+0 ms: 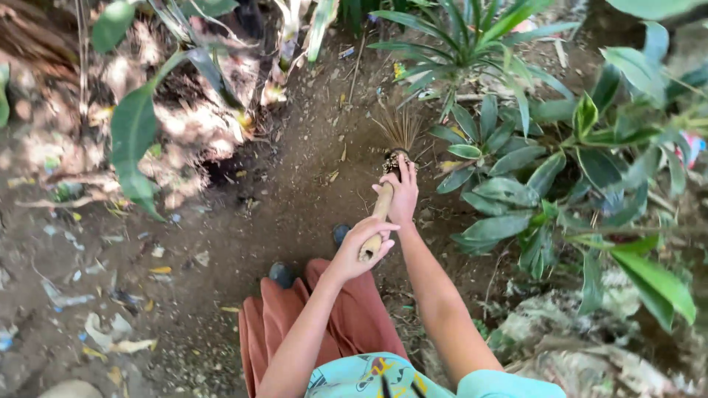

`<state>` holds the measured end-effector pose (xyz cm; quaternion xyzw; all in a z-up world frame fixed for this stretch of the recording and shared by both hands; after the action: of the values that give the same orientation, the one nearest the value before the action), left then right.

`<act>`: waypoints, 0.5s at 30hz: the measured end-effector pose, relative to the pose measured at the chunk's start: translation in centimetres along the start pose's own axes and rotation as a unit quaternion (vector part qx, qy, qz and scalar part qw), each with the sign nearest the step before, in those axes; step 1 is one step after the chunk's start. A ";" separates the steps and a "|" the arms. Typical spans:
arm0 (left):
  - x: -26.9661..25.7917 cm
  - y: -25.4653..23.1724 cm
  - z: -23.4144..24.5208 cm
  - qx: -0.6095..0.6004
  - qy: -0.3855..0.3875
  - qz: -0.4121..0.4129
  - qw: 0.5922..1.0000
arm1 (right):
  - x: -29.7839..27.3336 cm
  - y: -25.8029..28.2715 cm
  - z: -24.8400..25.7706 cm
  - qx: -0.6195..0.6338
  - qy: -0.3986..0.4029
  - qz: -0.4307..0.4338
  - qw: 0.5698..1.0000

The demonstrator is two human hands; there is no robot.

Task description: The recorder sweeps an outdoor dirt area, collects debris into a bucket, and repairs a stick broom by tying its bristles together.

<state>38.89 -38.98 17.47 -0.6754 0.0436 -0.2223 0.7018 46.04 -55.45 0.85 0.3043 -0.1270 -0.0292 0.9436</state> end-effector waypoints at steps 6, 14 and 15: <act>-1.8 4.0 -2.3 0.047 -0.056 0.105 0.992 | -2.8 -0.5 -5.9 0.009 0.204 0.072 0.976; -5.6 -2.3 2.1 0.209 -0.221 0.186 0.934 | -9.9 12.1 -10.1 0.404 0.335 -0.078 0.848; -6.0 -2.3 2.7 0.248 -0.241 0.214 0.914 | -10.7 14.2 -10.3 0.201 0.350 0.100 0.910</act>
<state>33.91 -34.27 18.53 -0.4875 -0.0397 0.0991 0.8666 38.06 -36.61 -1.34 0.4637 0.1781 0.1997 0.8446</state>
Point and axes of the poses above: each hand's wrist, its own x-axis towards the middle knuckle, its own z-axis out of the back of the hand, y = z × x, the point moved 6 cm from there along x, towards the middle knuckle, and after that the axes turned 1 degree about z, right-handed, at the moved point
